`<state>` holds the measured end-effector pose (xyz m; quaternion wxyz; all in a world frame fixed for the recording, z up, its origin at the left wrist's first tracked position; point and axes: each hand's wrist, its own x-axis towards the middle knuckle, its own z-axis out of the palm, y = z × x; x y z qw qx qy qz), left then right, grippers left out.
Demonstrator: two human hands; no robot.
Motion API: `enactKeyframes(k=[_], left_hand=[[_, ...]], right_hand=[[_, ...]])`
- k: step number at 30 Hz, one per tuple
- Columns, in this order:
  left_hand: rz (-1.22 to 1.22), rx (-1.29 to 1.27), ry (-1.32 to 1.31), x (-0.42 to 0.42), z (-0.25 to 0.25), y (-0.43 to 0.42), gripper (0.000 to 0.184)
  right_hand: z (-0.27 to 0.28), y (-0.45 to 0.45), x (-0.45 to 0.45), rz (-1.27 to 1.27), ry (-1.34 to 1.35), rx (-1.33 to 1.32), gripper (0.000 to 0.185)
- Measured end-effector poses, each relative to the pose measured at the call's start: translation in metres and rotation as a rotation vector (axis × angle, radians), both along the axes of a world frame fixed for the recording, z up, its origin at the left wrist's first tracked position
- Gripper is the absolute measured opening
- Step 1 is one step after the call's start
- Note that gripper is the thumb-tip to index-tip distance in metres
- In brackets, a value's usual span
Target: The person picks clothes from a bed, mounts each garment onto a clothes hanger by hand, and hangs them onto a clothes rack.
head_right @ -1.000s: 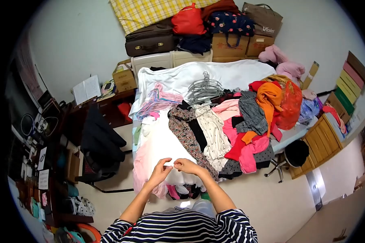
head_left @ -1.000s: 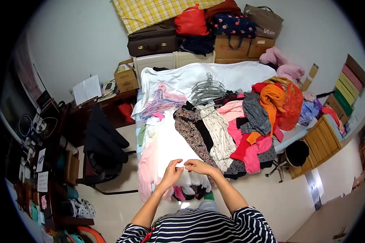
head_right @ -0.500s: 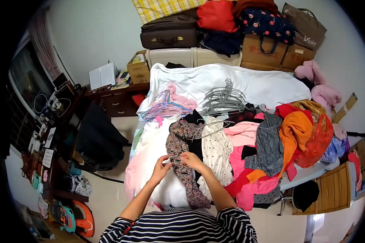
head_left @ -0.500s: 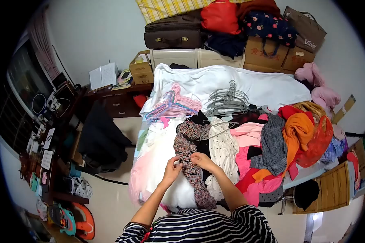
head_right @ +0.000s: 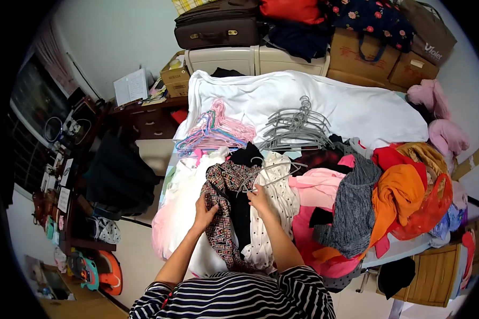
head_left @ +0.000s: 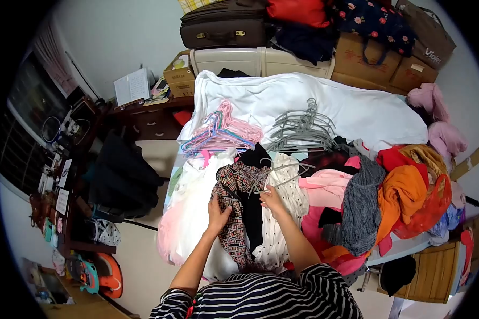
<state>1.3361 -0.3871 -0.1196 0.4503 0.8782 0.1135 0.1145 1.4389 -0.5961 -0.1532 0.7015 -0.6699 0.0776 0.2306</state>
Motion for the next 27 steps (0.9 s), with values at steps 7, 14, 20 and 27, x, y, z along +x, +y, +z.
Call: enactKeyframes(k=[7, 14, 20, 27], left_hand=[[0.210, 0.191, 0.267, 0.032, 0.003, 0.003, 0.067], [0.013, -0.573, 0.156, 0.030, -0.013, -0.012, 0.024], [0.015, -1.373, 0.069, -0.003, 0.058, -0.016, 0.036], [0.015, -1.737, -0.164, -0.083, 0.068, 0.065, 0.043]], right_hand=[[-0.018, 0.001, 0.024, -0.005, 0.146, 0.144, 0.049], [-0.018, -0.005, 0.008, -0.131, 0.180, 0.199, 0.024], [-0.009, -0.003, -0.003, 0.053, 0.089, -0.174, 0.044], [-0.028, 0.017, -0.025, 0.170, -0.298, -0.489, 0.022]])
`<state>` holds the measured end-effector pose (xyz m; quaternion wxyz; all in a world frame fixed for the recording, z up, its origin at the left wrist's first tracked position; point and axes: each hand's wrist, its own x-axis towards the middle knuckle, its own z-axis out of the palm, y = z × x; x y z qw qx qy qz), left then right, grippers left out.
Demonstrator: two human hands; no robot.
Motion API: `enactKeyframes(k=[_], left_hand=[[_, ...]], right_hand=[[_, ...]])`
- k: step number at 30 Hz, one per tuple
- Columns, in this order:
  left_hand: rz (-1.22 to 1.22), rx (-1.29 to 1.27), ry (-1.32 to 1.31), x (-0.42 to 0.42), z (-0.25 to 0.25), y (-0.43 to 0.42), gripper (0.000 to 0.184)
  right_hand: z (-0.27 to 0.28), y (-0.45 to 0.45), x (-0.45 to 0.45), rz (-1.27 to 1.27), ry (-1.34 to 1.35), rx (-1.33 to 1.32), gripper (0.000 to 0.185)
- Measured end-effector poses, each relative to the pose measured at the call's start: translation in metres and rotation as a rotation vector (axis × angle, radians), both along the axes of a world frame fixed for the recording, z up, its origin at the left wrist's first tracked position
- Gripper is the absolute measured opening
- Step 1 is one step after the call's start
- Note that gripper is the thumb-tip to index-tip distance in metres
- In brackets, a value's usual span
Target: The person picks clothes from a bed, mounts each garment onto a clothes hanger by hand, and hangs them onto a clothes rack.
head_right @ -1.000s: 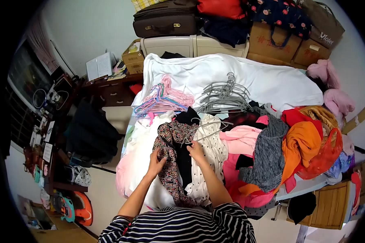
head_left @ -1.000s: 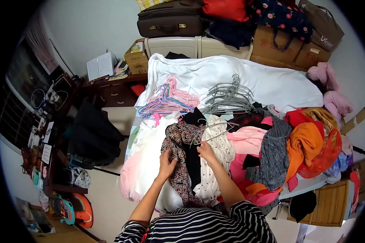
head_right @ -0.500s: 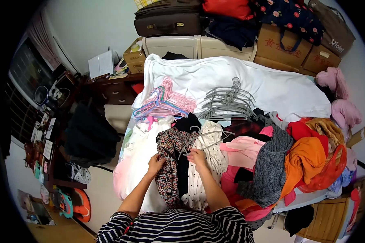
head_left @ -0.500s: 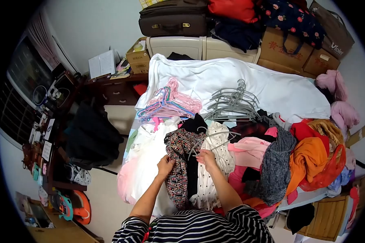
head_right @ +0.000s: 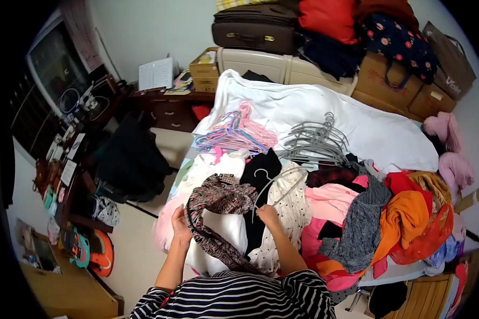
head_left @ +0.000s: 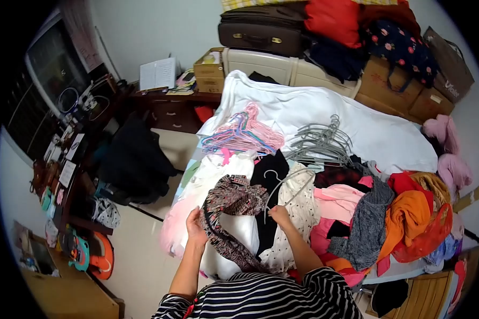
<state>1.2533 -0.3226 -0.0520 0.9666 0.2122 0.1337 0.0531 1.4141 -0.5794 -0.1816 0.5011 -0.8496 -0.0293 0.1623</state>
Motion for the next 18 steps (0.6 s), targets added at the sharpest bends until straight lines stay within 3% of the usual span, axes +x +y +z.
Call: enactKeyframes(k=[1, 2, 4, 6, 9, 10, 13, 18], left_hand=[[0.003, -0.010, -0.017, -0.015, 0.012, 0.004, 0.049], [-0.097, -0.110, -0.195, -0.028, 0.003, 0.016, 0.058], [0.115, -0.076, -0.060, -0.052, 0.034, 0.010, 0.054], [0.266, -0.039, 0.064, -0.075, 0.036, 0.016, 0.047], [0.114, 0.011, -0.187, -0.118, 0.042, 0.036, 0.033], [0.224, 0.044, -0.056, -0.128, 0.046, 0.037, 0.041], [0.249, -0.006, -0.038, -0.170, 0.049, 0.049, 0.043], [0.358, 0.177, -0.211, -0.234, 0.077, 0.066, 0.033]], right_hand=[[0.003, 0.004, -0.003, -0.004, -0.005, -0.051, 0.025], [0.005, 0.008, -0.009, -0.033, 0.019, 0.070, 0.029], [0.015, 0.020, -0.021, -0.050, -0.003, 0.202, 0.038], [0.026, 0.038, -0.034, -0.029, 0.037, 0.336, 0.033], [0.054, 0.065, -0.072, 0.049, 0.112, 0.484, 0.016], [0.056, 0.073, -0.083, 0.083, 0.109, 0.493, 0.013], [0.063, 0.100, -0.115, 0.190, 0.115, 0.532, 0.010], [0.106, 0.137, -0.163, 0.247, 0.261, 0.573, 0.033]])
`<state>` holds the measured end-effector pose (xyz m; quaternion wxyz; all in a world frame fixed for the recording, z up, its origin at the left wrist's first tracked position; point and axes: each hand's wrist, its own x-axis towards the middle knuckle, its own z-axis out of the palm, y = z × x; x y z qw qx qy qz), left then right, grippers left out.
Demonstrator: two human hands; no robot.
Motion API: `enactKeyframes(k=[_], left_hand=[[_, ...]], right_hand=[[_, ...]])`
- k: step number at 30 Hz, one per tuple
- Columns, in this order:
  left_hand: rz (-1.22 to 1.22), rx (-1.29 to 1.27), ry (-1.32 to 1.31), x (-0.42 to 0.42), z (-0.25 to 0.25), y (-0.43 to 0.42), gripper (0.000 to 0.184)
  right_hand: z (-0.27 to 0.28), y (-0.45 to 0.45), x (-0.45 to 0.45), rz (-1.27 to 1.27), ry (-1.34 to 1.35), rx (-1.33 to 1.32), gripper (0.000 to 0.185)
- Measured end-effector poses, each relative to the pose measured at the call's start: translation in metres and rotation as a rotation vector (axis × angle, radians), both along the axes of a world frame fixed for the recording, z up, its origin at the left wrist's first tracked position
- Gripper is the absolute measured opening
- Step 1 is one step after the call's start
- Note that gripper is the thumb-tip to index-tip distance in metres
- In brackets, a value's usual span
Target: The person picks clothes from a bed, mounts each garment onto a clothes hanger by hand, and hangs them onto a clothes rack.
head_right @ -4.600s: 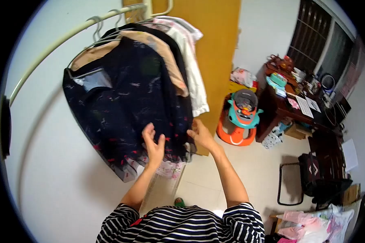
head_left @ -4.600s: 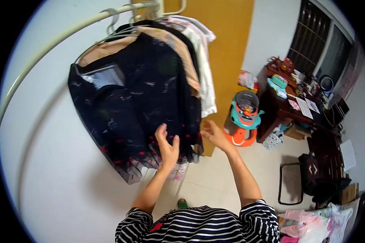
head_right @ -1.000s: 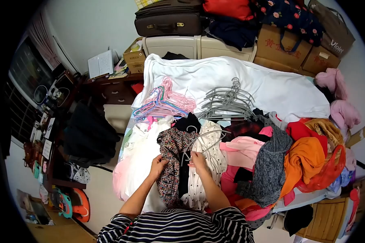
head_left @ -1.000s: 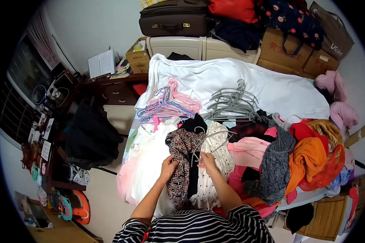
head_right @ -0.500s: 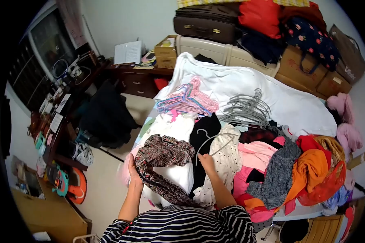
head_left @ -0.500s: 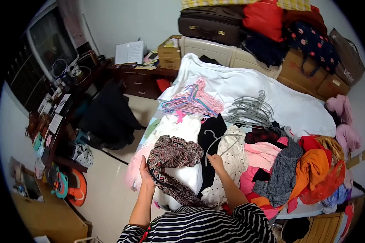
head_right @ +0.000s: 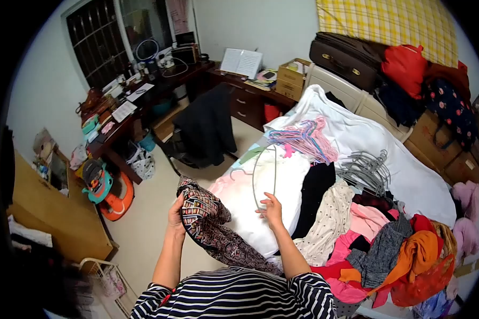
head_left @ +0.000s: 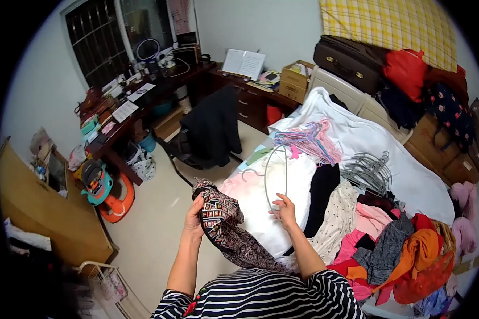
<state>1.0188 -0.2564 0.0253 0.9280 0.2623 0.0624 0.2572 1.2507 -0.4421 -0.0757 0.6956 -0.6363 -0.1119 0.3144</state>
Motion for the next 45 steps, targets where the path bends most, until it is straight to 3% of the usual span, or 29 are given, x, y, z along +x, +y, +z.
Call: enactKeyframes(k=[3, 5, 7, 9, 10, 12, 13, 16, 17, 19, 21, 22, 23, 24, 27, 30, 32, 35, 37, 39, 42, 45], left_hand=[[0.086, 0.058, -0.036, -0.037, 0.022, -0.001, 0.031], [0.137, 0.125, -0.017, -0.060, 0.026, 0.000, 0.029], [0.123, 0.279, 0.056, -0.080, 0.033, -0.003, 0.029], [0.079, 0.354, 0.145, -0.098, 0.039, -0.008, 0.026], [0.079, 0.388, 0.159, -0.104, 0.043, -0.013, 0.025], [0.049, 0.482, 0.180, -0.113, 0.045, -0.020, 0.022], [0.047, 0.527, 0.221, -0.120, 0.046, -0.021, 0.030], [0.089, 0.591, 0.180, -0.146, 0.045, -0.025, 0.033], [0.093, 0.602, 0.162, -0.157, 0.052, -0.031, 0.035], [0.111, 0.743, 0.087, -0.173, 0.073, -0.044, 0.028], [0.062, 0.876, 0.080, -0.187, 0.081, -0.048, 0.026], [0.021, 1.052, 0.108, -0.191, 0.080, -0.043, 0.024], [0.023, 1.116, 0.140, -0.196, 0.080, -0.047, 0.026], [0.087, 1.202, 0.203, -0.201, 0.077, -0.049, 0.026], [0.283, 1.278, 0.209, -0.208, 0.074, -0.061, 0.022], [0.322, 0.983, 0.666, -0.229, 0.034, -0.058, 0.004], [0.475, 0.951, 0.650, -0.227, 0.023, -0.058, 0.005], [0.662, 0.982, 0.688, -0.220, 0.008, -0.054, 0.008], [0.723, 0.809, 0.712, -0.213, -0.001, -0.052, 0.011], [0.613, 0.817, 0.770, -0.206, 0.005, -0.053, 0.022], [0.394, 0.818, 0.536, -0.181, 0.037, -0.063, 0.050], [0.398, 0.943, 0.454, -0.151, 0.057, -0.072, 0.055]], right_hand=[[-0.031, 0.003, 0.002, -0.097, -0.030, -0.148, 0.032], [-0.033, -0.002, 0.004, 0.059, 0.083, -0.412, 0.040], [-0.025, -0.005, -0.014, 0.130, 0.059, -0.421, 0.045], [-0.015, -0.002, -0.038, 0.207, 0.234, -0.074, 0.045], [-0.002, 0.005, -0.052, 0.274, 0.279, 0.050, 0.062], [0.024, 0.021, -0.080, 0.432, 0.314, 0.214, 0.052], [0.034, 0.032, -0.097, 0.483, 0.331, 0.273, 0.046], [0.041, 0.067, -0.157, 0.543, 0.253, 0.049, 0.028], [0.041, 0.074, -0.175, 0.592, 0.202, -0.030, 0.026], [0.026, 0.089, -0.200, 0.736, 0.268, 0.053, 0.032], [0.061, 0.092, -0.224, 0.725, 0.689, 0.231, 0.035], [0.065, 0.106, -0.225, 0.836, 0.688, 0.329, 0.038], [0.067, 0.106, -0.221, 0.797, 0.863, 0.381, 0.037], [0.077, 0.114, -0.216, 0.827, 0.870, 0.367, 0.037], [0.104, 0.135, -0.191, 0.796, 0.608, 0.580, 0.034], [0.160, 0.152, -0.172, 0.808, 0.302, 0.766, 0.027], [0.221, 0.137, -0.179, 0.833, 0.117, 0.775, 0.022], [0.246, 0.139, -0.178, 0.817, -0.036, 0.785, 0.025], [0.255, 0.138, -0.176, 0.844, -0.099, 0.769, 0.025], [0.263, 0.135, -0.177, 0.851, -0.104, 0.741, 0.026], [0.269, 0.134, -0.184, 0.796, -0.146, 0.767, 0.026], [0.269, 0.136, -0.185, 0.781, -0.169, 0.792, 0.024]])
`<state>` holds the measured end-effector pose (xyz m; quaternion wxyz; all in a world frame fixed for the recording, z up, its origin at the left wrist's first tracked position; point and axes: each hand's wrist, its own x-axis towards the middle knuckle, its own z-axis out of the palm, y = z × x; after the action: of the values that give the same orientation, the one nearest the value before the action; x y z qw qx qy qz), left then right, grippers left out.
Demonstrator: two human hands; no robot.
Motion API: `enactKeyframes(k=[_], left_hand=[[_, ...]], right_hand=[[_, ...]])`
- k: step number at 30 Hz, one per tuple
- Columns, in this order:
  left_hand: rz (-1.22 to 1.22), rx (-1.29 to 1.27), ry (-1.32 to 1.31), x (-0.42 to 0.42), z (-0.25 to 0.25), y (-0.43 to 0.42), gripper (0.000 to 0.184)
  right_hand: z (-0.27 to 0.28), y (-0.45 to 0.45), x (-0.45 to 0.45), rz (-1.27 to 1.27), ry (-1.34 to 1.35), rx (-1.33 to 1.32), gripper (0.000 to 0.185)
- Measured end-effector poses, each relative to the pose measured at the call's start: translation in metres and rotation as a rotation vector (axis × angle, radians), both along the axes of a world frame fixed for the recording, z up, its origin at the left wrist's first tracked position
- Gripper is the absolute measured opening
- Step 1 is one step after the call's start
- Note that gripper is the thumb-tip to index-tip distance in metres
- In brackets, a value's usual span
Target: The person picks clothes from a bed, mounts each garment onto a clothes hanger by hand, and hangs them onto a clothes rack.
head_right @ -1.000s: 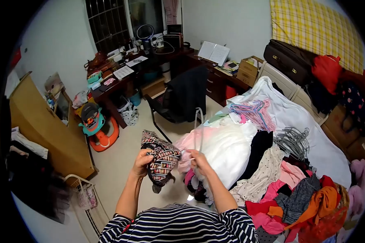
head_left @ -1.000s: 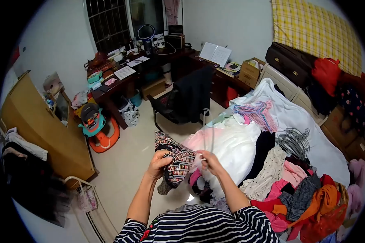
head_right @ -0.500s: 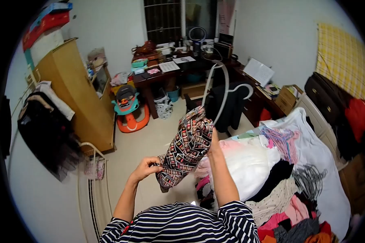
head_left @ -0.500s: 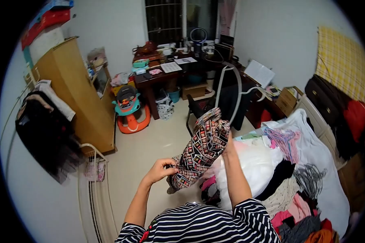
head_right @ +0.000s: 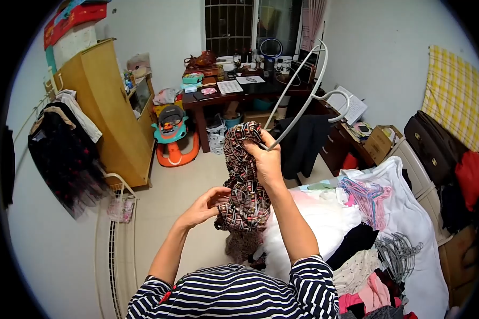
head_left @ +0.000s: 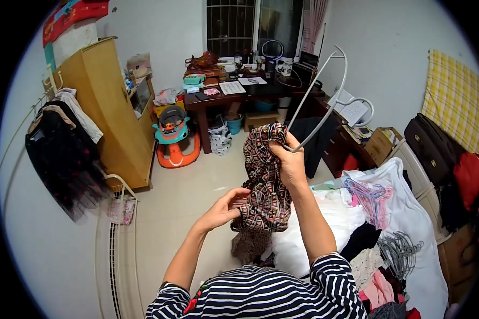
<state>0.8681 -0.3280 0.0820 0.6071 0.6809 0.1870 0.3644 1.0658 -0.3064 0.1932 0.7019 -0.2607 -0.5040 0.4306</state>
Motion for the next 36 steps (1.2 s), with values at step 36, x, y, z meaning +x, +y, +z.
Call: enactKeyframes(k=[36], left_hand=[[0.238, 0.012, -0.417, -0.047, 0.138, 0.076, 0.012]], right_hand=[[-0.058, 0.020, 0.016, 0.426, -0.469, -0.251, 0.025]])
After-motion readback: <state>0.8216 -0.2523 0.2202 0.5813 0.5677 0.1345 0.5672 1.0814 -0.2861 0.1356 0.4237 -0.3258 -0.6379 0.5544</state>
